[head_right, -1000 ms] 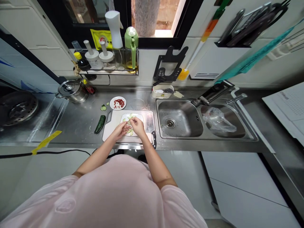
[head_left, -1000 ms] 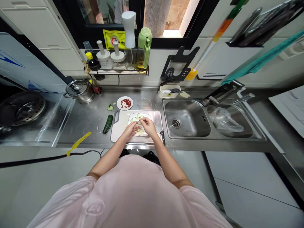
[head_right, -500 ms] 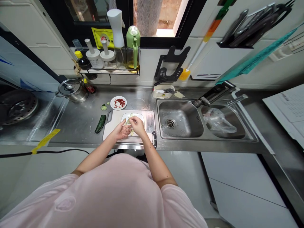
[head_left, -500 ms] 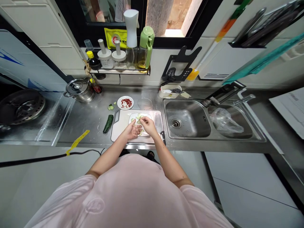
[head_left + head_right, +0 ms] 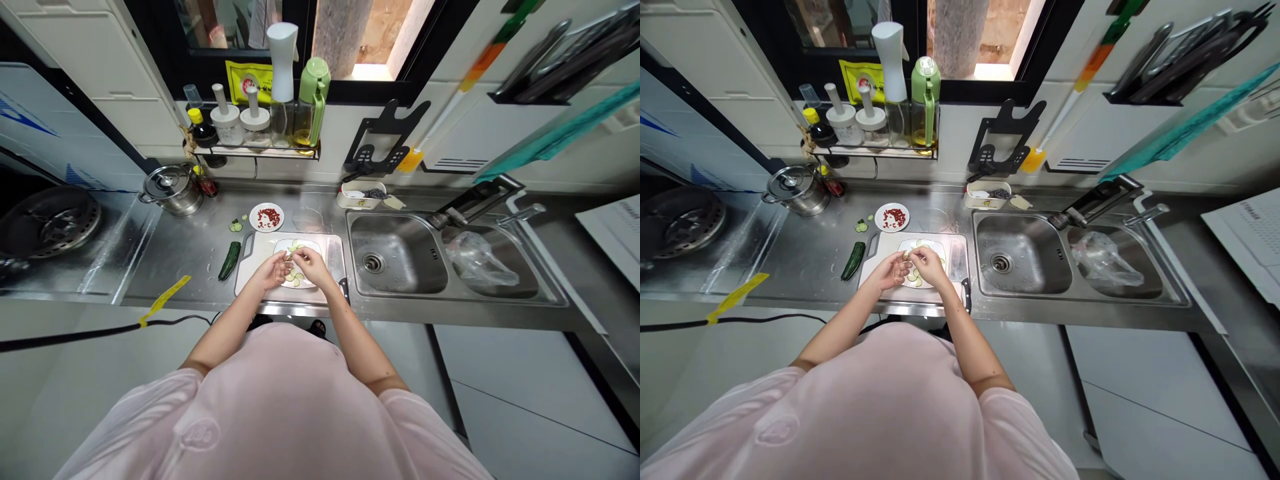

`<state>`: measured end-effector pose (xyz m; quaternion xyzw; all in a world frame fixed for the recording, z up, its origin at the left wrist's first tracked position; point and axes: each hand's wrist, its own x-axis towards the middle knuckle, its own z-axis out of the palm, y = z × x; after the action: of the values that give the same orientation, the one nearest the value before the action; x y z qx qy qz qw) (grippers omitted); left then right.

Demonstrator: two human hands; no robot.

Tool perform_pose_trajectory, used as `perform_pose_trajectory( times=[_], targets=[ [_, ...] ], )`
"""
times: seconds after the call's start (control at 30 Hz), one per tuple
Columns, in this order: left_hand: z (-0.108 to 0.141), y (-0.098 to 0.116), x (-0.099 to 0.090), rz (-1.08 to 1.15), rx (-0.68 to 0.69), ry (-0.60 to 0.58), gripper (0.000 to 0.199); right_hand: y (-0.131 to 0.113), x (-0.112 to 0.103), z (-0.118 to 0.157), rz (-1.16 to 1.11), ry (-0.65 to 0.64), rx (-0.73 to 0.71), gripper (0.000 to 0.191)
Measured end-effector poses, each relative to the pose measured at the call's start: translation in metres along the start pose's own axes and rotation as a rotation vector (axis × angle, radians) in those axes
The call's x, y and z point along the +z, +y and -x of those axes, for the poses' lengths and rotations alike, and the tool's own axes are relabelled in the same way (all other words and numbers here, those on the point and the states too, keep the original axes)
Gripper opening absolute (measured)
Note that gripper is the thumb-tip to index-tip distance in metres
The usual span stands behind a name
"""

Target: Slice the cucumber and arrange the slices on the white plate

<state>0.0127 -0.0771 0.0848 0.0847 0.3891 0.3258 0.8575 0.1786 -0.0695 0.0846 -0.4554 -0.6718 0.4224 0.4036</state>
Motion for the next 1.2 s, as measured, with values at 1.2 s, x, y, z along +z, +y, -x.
perform_pose_trajectory(
  times=[1.2],
  targets=[
    [0.0015,-0.007,0.0049,-0.468,0.686,0.215,0.046,0.0067,0.003,0.0014,0.009,0.003,0.026,0.018]
  ],
)
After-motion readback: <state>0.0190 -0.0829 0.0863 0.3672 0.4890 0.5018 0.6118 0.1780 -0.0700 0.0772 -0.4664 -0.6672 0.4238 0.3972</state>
